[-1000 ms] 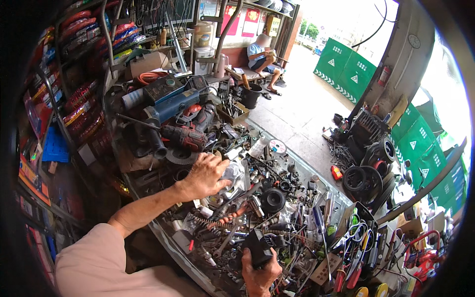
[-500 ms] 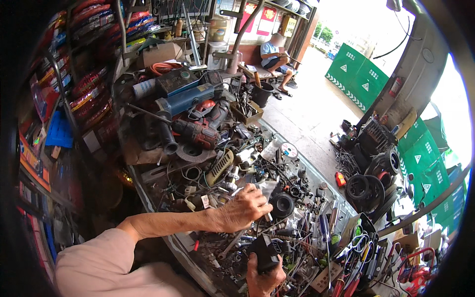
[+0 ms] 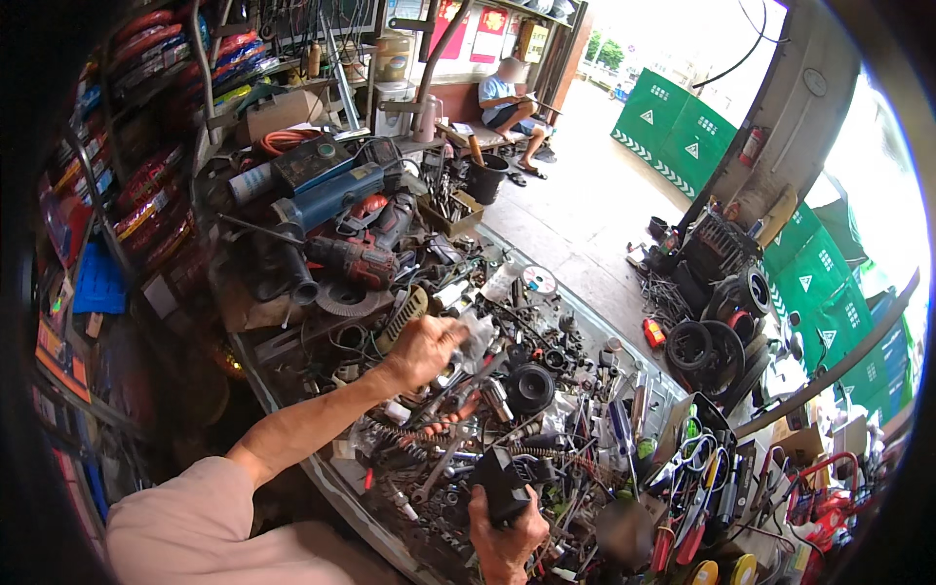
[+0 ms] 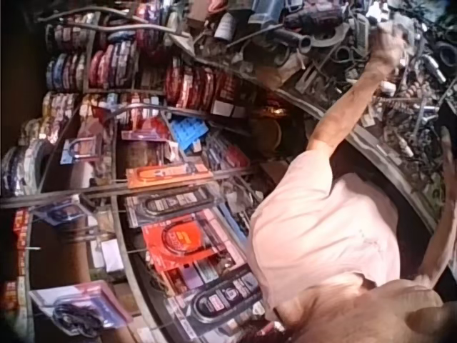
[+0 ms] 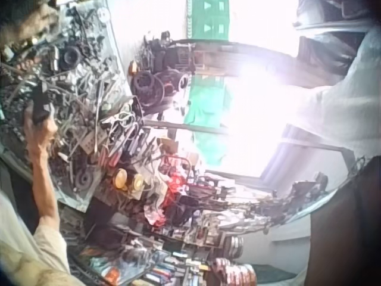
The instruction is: The person uses a wrench to tighten a bolt on a small mechanical component held in their left hand. They then place the component into a small plastic bag and seal it. The person is working at a cluttered workbench in a workshop environment.
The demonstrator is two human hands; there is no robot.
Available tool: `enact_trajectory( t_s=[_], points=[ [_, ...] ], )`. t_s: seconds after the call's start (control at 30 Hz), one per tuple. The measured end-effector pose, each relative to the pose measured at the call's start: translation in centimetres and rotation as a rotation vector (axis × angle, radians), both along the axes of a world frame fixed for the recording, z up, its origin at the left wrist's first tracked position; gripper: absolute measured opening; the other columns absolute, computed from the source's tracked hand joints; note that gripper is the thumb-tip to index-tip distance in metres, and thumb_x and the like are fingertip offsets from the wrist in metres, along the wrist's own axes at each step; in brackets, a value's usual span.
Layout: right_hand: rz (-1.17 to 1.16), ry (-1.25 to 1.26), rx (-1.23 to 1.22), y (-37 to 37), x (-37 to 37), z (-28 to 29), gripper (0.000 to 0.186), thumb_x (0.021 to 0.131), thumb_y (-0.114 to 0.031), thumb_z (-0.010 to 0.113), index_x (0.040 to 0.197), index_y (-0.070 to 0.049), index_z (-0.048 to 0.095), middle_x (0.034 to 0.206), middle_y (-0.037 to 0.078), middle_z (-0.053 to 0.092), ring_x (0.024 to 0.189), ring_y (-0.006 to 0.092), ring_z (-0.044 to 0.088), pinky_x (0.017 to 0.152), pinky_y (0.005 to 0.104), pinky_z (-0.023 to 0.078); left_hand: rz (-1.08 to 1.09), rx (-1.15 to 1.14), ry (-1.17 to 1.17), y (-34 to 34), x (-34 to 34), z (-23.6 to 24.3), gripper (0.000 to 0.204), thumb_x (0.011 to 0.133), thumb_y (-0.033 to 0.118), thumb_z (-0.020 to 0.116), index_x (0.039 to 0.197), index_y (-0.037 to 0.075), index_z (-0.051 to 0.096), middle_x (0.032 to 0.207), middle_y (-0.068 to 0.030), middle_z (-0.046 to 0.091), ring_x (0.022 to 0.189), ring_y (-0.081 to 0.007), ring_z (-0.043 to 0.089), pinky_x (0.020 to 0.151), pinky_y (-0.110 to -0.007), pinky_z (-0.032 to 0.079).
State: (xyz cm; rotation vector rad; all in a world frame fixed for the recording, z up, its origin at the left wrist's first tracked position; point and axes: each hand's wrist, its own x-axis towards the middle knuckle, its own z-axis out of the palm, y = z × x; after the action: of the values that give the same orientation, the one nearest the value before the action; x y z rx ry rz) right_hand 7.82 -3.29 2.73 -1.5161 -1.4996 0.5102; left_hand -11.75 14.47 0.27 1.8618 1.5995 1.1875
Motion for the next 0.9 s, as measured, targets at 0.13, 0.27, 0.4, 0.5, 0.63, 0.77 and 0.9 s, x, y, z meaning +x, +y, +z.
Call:
enact_trajectory(
  t_s=[0.13, 0.27, 0.4, 0.5, 0.63, 0.77, 0.9],
  points=[
    [0.016, 0.013, 0.026, 0.1, 0.1, 0.0, 0.03, 0.073, -0.017, 0.076, 0.093, 0.001, 0.062, 0.073, 0.01, 0.067, 0.062, 0.018, 0.064, 0.06, 0.0322, 0.05, -0.125, -0.138, -0.762, 0.1, -0.6, 1.1, 0.032, 0.096, 0.027, 0.052, 0.093, -0.001, 0.067, 0.078, -0.0089, 0.068, 0.063, -0.0163, 0.063, 0.048, -0.032, 0.051],
    [0.028, 0.032, 0.024, 0.1, 0.1, -0.3, 0.03, 0.073, -0.017, 0.076, 0.093, 0.001, 0.062, 0.074, 0.01, 0.067, 0.062, 0.0179, 0.065, 0.058, 0.031, 0.05, -0.392, -0.348, -1.21, -1.1, -1.8, 2.8, 0.032, 0.097, 0.029, 0.047, 0.109, 0.003, 0.061, 0.102, -0.0113, 0.067, 0.09, -0.0223, 0.067, 0.063, -0.038, 0.061],
    [0.03, 0.002, 0.044, 0.1, 0.3, -0.2, 0.03, 0.073, -0.016, 0.076, 0.094, 0.0, 0.062, 0.073, 0.01, 0.067, 0.061, 0.0173, 0.064, 0.058, 0.0301, 0.05, -0.587, -0.414, -1.327, -1.8, -1.8, 3.7, 0.043, 0.097, 0.038, 0.045, 0.12, 0.002, 0.052, 0.115, -0.0159, 0.062, 0.104, -0.0291, 0.062, 0.074, -0.042, 0.059],
    [0.035, -0.003, 0.054, 0.1, 0.3, -0.4, 0.029, 0.072, -0.015, 0.076, 0.094, 0.0, 0.062, 0.073, 0.009, 0.067, 0.06, 0.0168, 0.064, 0.057, 0.0298, 0.049, -0.585, -0.497, -1.374, -2.8, -1.1, 4.8, 0.05, 0.096, 0.041, 0.045, 0.125, 0.001, 0.047, 0.118, -0.0162, 0.06, 0.106, -0.0301, 0.061, 0.081, -0.043, 0.057],
    [0.028, -0.002, 0.044, 0.1, 0.2, -0.4, 0.03, 0.072, -0.015, 0.076, 0.095, 0.0, 0.062, 0.073, 0.009, 0.067, 0.06, 0.0163, 0.063, 0.057, 0.0297, 0.049, -0.648, -0.494, -1.446, -3.7, -0.6, 4.8, 0.051, 0.091, 0.038, 0.056, 0.126, 0.002, 0.047, 0.115, -0.0147, 0.061, 0.106, -0.0284, 0.061, 0.083, -0.041, 0.056],
    [0.033, 0.021, 0.046, 0.2, 0.8, -1.4, 0.03, 0.072, -0.014, 0.076, 0.095, 0.0, 0.062, 0.073, 0.01, 0.067, 0.06, 0.0174, 0.064, 0.057, 0.0301, 0.049, -0.634, -0.53, -1.46, -4.7, -0.1, 4.5, 0.042, 0.081, 0.015, 0.072, 0.118, 0.004, 0.055, 0.107, -0.0103, 0.064, 0.1, -0.0224, 0.064, 0.079, -0.035, 0.058],
    [0.042, -0.01, 0.066, 0.3, 0.9, -1.4, 0.035, 0.072, -0.017, 0.077, 0.097, 0.0, 0.062, 0.074, 0.012, 0.067, 0.061, 0.0229, 0.066, 0.057, 0.0322, 0.051, -0.49, -0.677, -1.44, -5.9, 0.6, 5.1, 0.026, 0.085, 0.011, 0.067, 0.109, 0.006, 0.059, 0.105, -0.0075, 0.065, 0.097, -0.0194, 0.064, 0.078, -0.032, 0.058]
  ],
)
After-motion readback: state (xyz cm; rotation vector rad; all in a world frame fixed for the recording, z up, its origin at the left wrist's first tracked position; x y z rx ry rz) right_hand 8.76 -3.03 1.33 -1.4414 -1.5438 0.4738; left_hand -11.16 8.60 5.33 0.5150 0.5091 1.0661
